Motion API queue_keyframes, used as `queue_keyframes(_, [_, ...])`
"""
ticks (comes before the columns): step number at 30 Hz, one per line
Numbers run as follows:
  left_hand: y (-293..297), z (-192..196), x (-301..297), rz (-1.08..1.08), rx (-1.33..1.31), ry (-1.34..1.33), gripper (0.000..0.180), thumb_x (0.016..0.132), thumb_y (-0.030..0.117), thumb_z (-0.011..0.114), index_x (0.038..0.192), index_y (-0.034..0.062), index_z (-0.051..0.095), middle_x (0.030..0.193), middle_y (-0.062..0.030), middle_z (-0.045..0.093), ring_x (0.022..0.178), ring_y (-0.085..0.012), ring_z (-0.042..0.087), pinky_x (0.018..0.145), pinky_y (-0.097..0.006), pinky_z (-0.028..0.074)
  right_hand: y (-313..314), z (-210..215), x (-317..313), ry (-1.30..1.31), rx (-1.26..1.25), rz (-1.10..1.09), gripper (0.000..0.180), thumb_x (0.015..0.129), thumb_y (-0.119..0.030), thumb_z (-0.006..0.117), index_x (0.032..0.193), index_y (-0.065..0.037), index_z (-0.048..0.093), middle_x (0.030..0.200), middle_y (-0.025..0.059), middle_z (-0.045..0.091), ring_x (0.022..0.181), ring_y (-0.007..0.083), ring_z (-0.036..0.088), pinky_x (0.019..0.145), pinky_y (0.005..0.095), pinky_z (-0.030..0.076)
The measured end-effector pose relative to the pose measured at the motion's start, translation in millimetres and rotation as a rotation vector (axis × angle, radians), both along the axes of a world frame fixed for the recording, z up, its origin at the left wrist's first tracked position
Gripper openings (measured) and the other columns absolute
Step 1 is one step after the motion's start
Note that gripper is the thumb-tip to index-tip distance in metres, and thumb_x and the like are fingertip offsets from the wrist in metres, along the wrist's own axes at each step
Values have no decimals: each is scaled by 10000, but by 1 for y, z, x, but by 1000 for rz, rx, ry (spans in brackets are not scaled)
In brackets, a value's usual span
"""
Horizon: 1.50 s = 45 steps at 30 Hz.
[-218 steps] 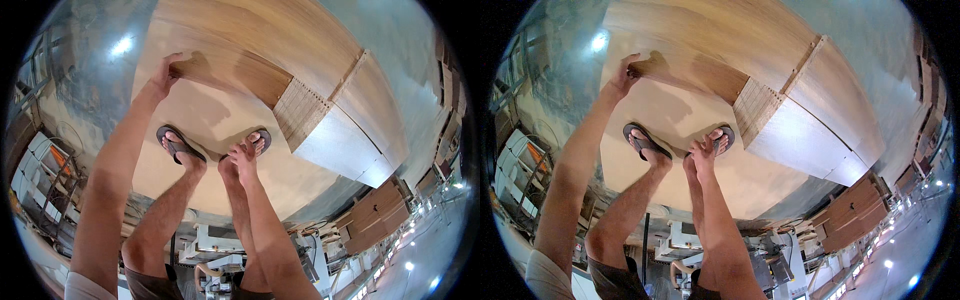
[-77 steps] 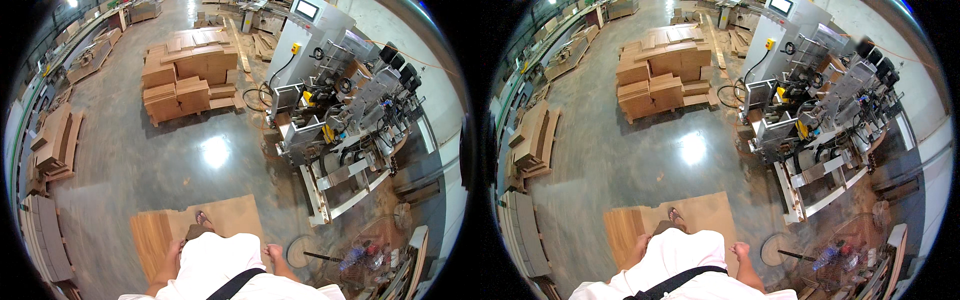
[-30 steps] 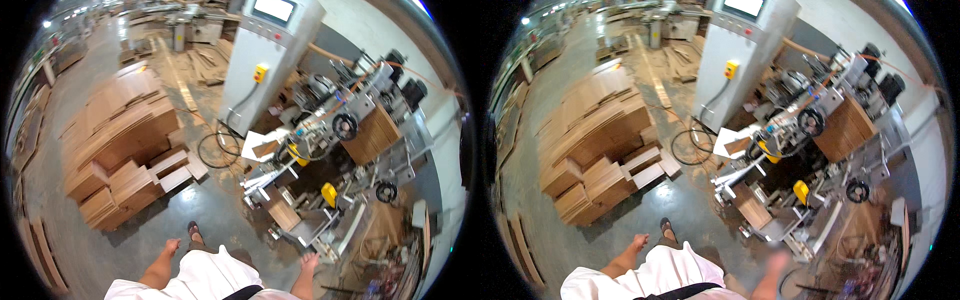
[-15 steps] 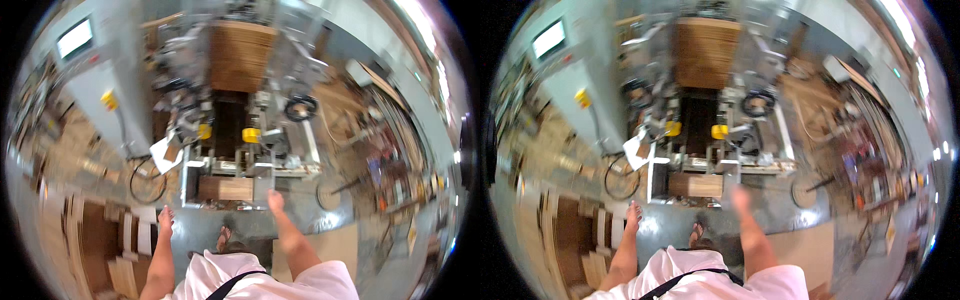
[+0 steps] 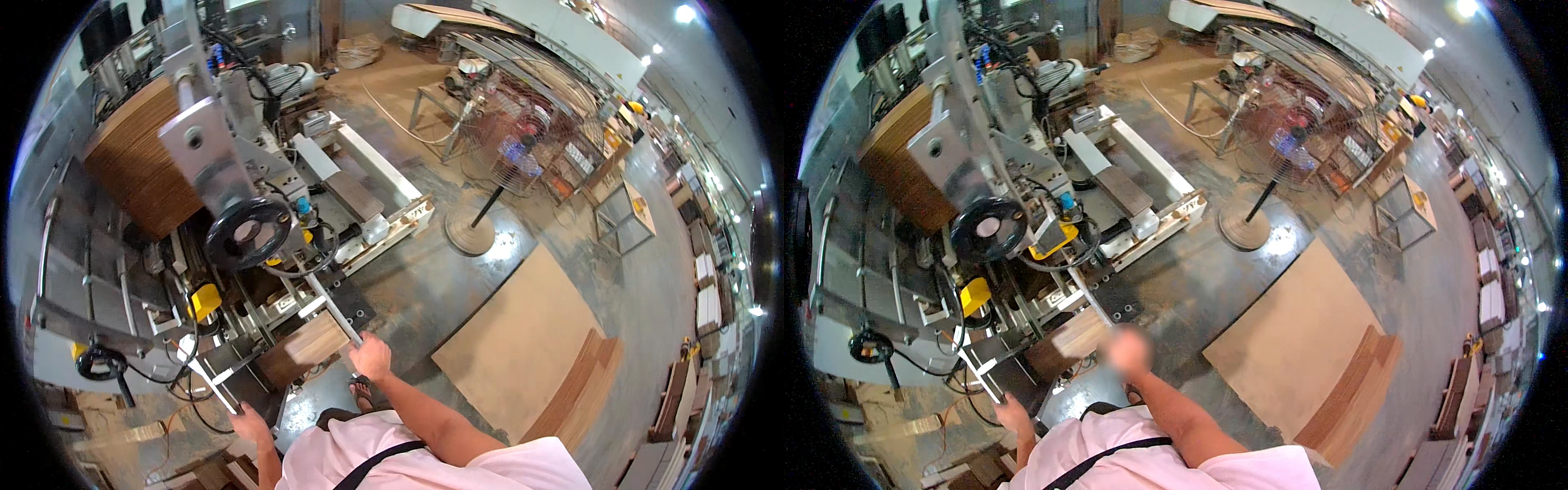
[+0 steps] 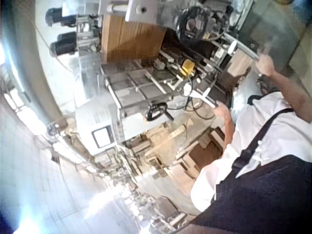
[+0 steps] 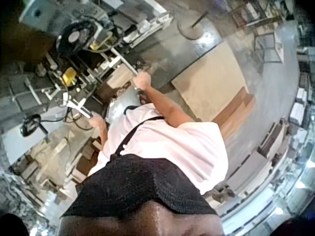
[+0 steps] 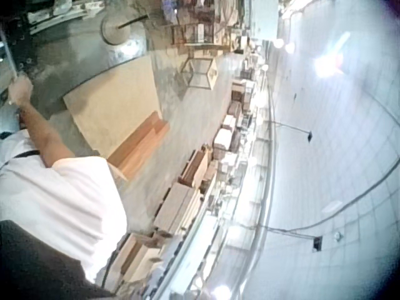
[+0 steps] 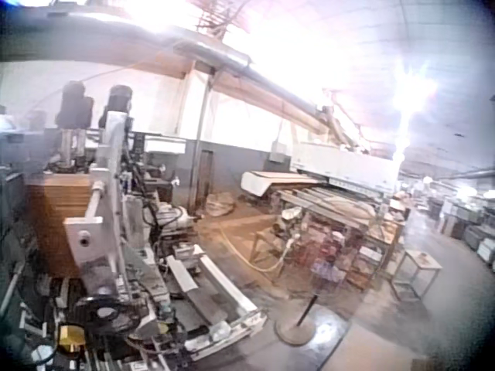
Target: The person takes wood planks from a machine and stacks them onto a pile on the floor.
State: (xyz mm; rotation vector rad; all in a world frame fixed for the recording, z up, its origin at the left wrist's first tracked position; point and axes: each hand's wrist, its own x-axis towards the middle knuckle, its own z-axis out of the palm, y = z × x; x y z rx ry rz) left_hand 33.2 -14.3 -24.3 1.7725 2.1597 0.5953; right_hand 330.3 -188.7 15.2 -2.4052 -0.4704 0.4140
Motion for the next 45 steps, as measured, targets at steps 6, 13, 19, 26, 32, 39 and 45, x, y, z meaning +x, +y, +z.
queue_keyframes(6, [4, 1, 4, 78, -70, 136, 499, 864, 318, 645, 1129, -99, 575, 1017, -278, 649, 901, -446, 635, 782, -509, 500, 3, -21, 2, -36, 65, -39, 345, 764, -322, 672, 960, -39, 661, 905, 205, 676, 845, 396, 657, 755, 476, 529])
queue_keyframes(13, [12, -9, -5, -8, -42, 98, 495, 886, 286, 618, 1176, -108, 544, 1050, -307, 634, 928, -469, 621, 820, -512, 487, 4, -27, 0, -4, 41, -45, 363, 763, -326, 662, 977, -33, 648, 928, 205, 672, 855, 392, 653, 754, 475, 526])
queue_keyframes(19, [5, 12, 10, -110, -118, -66, 504, 874, 299, 634, 1193, -85, 564, 1084, -295, 640, 956, -460, 621, 852, -502, 491, 3, -21, 3, 28, 2, -10, 408, 806, -350, 616, 1016, -1, 643, 1023, 216, 659, 941, 400, 636, 814, 474, 518])
queue_keyframes(26, [17, 12, 25, -243, -143, 12, 501, 883, 305, 625, 1189, -87, 560, 1079, -294, 639, 937, -458, 626, 827, -503, 495, -6, -19, 2, 3, 83, -14, 334, 783, -282, 625, 925, 19, 611, 942, 243, 654, 897, 430, 633, 809, 502, 509])
queue_keyframes(32, [10, 7, 31, -227, -172, 45, 499, 891, 310, 617, 1186, -88, 557, 1073, -294, 639, 920, -455, 631, 805, -504, 498, -7, -13, 3, 14, 89, -45, 327, 777, -276, 623, 907, 24, 607, 948, 248, 651, 900, 432, 632, 812, 509, 507])
queue_keyframes(39, [20, 11, 13, -85, -148, 83, 497, 901, 315, 608, 1183, -90, 553, 1068, -294, 638, 900, -452, 636, 780, -505, 502, 1, -16, 1, 29, 79, -67, 301, 779, -274, 607, 899, 2, 623, 938, 235, 660, 888, 433, 636, 815, 504, 511])
queue_keyframes(45, [-2, 10, 2, -112, -24, 10, 510, 896, 308, 607, 1195, -99, 536, 1046, -305, 639, 898, -465, 633, 792, -519, 497, -4, -18, -1, -7, 74, -103, 308, 774, -289, 625, 898, -9, 635, 925, 233, 665, 873, 419, 647, 797, 506, 516])
